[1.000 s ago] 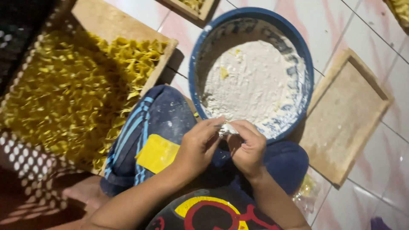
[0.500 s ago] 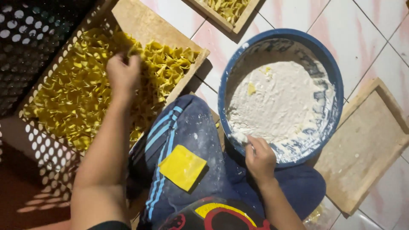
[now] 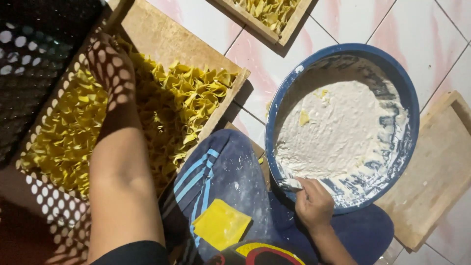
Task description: The person is manually preparing wontons by placing filling on dough wrappers and folding them into shape.
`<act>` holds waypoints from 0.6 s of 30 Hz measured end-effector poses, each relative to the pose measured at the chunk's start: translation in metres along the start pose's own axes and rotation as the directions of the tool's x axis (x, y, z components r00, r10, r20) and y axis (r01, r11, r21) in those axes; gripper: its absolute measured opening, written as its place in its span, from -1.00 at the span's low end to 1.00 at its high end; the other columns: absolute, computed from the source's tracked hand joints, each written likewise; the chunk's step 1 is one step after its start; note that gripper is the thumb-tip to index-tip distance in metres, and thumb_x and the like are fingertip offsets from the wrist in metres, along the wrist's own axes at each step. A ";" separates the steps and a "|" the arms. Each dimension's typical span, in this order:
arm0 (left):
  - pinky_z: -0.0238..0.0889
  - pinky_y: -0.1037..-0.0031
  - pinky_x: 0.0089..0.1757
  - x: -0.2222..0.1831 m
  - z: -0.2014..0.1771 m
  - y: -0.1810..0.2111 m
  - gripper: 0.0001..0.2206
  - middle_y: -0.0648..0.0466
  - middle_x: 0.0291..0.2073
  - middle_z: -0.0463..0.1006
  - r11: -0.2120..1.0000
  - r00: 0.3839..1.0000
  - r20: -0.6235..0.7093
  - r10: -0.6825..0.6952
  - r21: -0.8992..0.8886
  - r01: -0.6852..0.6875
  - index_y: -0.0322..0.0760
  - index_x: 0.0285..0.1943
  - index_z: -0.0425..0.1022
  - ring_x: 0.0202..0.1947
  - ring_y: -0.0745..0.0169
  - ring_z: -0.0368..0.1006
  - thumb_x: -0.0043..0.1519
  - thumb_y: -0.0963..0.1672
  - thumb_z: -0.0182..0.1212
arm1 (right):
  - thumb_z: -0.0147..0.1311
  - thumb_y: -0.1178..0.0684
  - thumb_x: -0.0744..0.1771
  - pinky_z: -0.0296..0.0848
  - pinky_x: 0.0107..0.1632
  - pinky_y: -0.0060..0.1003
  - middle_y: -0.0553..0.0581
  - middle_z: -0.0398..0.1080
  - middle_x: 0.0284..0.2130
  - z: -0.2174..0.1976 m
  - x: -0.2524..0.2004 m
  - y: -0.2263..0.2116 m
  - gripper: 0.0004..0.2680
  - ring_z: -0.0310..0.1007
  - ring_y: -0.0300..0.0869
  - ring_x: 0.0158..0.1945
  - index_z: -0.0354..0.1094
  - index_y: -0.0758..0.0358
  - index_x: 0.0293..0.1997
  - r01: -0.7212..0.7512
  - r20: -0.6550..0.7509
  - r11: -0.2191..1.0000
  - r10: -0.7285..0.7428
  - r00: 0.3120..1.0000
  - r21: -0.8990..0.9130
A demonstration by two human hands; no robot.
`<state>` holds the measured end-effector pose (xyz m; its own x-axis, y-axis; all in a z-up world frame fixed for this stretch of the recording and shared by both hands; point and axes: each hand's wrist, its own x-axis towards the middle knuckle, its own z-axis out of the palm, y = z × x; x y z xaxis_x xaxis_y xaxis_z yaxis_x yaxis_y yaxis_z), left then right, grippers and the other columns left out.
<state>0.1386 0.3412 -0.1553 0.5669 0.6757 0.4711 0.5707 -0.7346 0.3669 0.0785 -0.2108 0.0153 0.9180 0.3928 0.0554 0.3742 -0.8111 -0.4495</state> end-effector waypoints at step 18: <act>0.53 0.64 -0.31 -0.135 -0.319 0.170 -0.91 0.21 -0.43 0.66 0.653 0.421 0.598 0.681 -0.757 0.018 -0.10 -0.23 0.64 -0.37 0.42 0.55 0.12 -0.13 0.30 | 0.06 0.24 0.28 0.45 -0.20 -0.16 0.15 0.52 -0.17 -0.033 0.024 0.048 -0.77 0.51 0.06 -0.23 0.49 0.27 0.02 -0.037 0.141 0.984 0.062 0.988 -0.176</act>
<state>-0.0302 0.1057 0.1000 0.9833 -0.1794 -0.0313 -0.0665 -0.5137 0.8554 0.1233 -0.2546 0.0241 0.9118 0.3985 -0.0988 0.3572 -0.8886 -0.2876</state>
